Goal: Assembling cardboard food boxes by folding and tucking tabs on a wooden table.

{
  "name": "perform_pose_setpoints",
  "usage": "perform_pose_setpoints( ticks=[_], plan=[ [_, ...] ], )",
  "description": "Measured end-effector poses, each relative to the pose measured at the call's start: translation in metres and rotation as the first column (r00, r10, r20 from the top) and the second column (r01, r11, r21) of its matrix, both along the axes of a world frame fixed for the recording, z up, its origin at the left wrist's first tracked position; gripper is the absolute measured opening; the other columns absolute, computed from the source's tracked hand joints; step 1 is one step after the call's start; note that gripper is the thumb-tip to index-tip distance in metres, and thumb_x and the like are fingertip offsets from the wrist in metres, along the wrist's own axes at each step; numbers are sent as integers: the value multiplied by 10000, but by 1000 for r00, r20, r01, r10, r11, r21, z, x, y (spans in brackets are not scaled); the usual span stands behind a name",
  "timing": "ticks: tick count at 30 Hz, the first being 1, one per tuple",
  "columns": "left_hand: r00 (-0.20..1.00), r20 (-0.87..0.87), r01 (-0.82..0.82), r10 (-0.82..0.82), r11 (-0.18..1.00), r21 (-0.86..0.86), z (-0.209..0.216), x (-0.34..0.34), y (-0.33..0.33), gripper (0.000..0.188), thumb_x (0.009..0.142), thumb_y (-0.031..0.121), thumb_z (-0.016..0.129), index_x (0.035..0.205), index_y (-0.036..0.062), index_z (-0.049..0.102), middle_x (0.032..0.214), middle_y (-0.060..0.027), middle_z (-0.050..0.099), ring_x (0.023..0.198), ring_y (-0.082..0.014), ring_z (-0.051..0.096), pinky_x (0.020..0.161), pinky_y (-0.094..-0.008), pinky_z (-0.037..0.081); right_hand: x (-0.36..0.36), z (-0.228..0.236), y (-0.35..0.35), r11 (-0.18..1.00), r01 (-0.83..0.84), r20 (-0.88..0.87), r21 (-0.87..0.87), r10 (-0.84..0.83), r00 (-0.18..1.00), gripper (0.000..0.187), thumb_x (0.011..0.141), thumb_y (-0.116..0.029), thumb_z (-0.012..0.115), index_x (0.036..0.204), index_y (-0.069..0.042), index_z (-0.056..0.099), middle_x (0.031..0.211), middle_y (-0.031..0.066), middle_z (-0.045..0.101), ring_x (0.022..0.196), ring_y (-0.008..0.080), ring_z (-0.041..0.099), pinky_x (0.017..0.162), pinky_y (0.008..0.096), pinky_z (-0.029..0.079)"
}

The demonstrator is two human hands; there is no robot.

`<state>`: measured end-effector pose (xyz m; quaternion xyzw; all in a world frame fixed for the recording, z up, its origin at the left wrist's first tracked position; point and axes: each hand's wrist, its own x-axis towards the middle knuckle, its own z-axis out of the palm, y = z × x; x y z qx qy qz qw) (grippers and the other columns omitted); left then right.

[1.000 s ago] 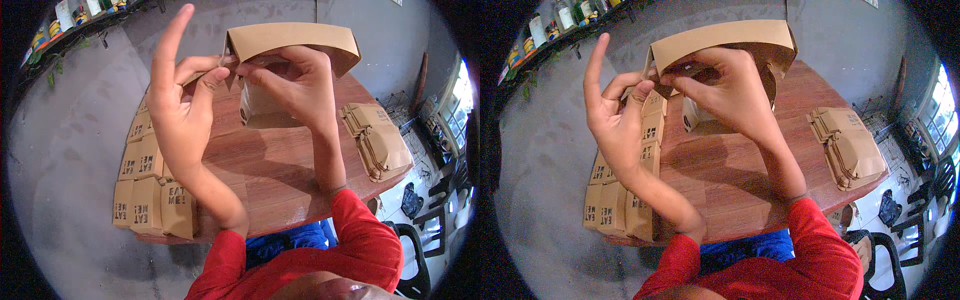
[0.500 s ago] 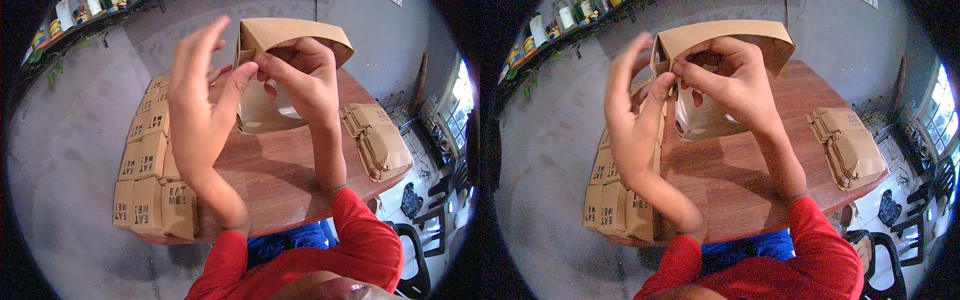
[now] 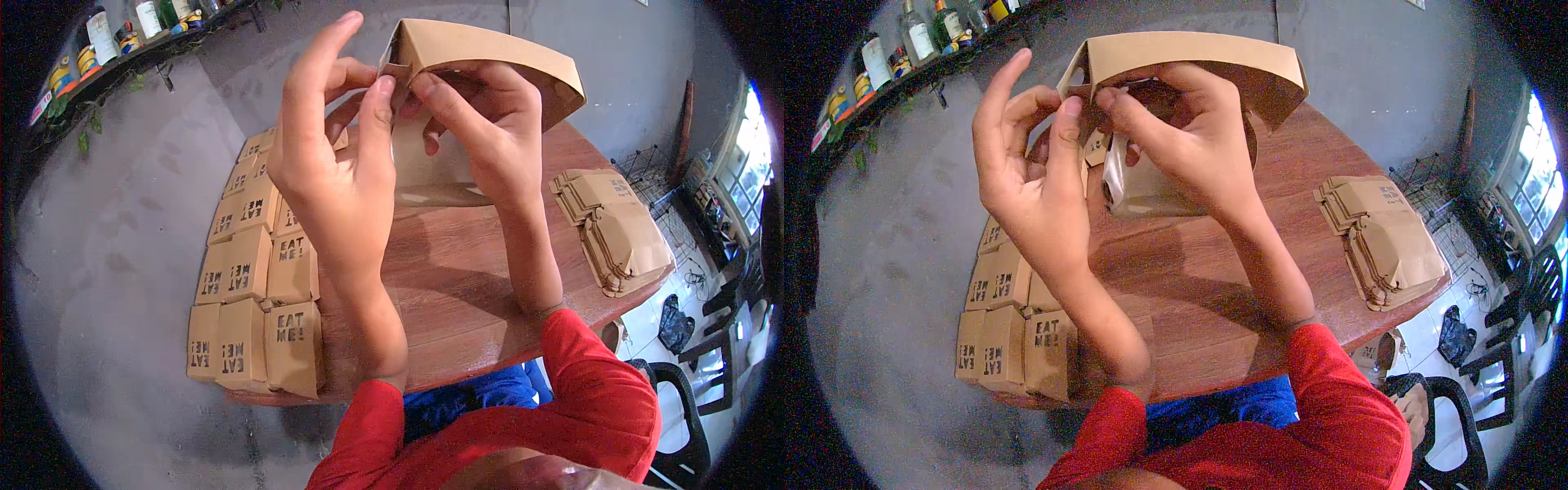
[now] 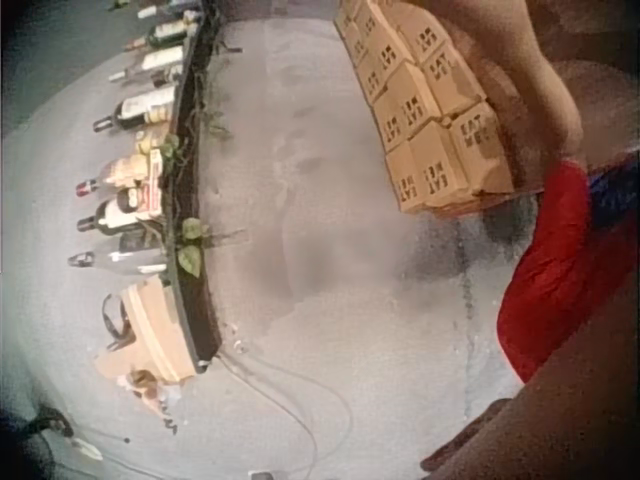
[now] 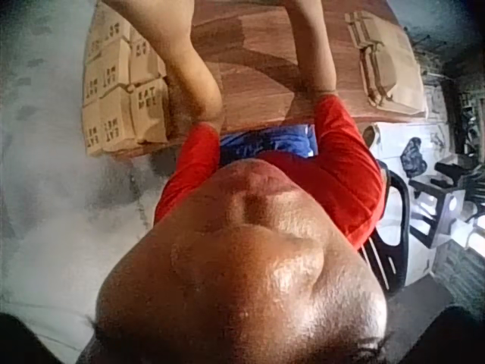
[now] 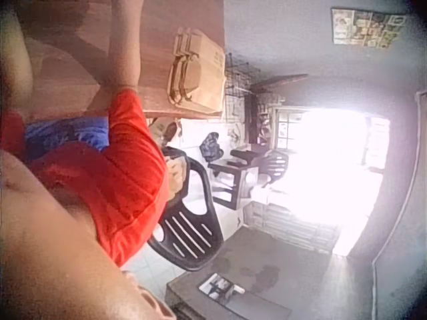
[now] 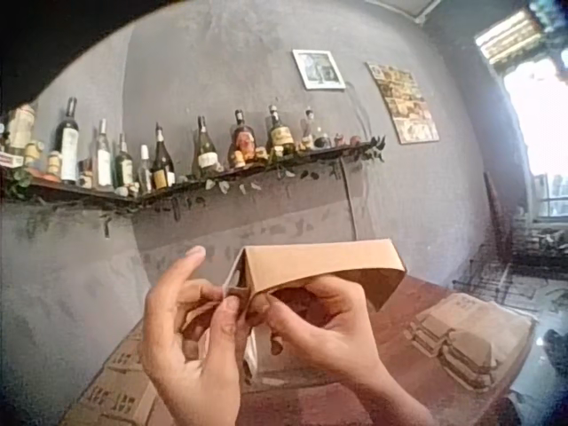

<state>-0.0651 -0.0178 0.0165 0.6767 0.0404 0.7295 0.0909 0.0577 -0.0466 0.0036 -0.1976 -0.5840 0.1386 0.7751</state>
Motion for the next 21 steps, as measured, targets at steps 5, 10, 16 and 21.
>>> perform_pose_setpoints(
  ticks=[5, 10, 16, 21],
  plan=[
    [1000, -6, -26, 26, 999, 34, 0, -1, 1, 482, 842, -87, 702, 1297, 24, 590, 954, -64, 671, 892, -115, 621, 832, -251, 505, 7, 2, 0, 999, 22, 27, -30, -21, 999, 186, 894, -106, 721, 1015, 35, 713, 864, 55, 730, 693, 74, 659, 538, 219, 508],
    [990, -93, -100, 101, 995, 17, -1, -15, 1, 520, 830, -97, 705, 1320, 24, 582, 910, -53, 677, 880, -108, 620, 847, -257, 502, 9, 0, 4, 995, 62, 146, -76, -50, 988, 229, 872, -142, 755, 1030, 21, 724, 854, 44, 733, 671, 60, 630, 545, 217, 503],
    [994, -57, -95, 94, 995, -23, -1, -13, 7, 508, 820, -109, 681, 1293, 62, 605, 874, -70, 690, 838, -132, 669, 813, -286, 558, 8, 0, 4, 993, 61, 155, -104, -44, 987, 206, 865, -123, 751, 1021, 10, 737, 859, 37, 733, 650, 56, 610, 541, 220, 495],
    [990, -116, 77, -79, 997, -20, 0, -22, 11, 554, 821, -107, 680, 1334, 67, 568, 895, -62, 685, 845, -132, 661, 824, -285, 560, 10, -1, 5, 997, 31, 159, -68, -20, 987, 176, 868, -89, 723, 1009, 16, 731, 856, 40, 730, 649, 63, 617, 547, 223, 500]
  ],
)
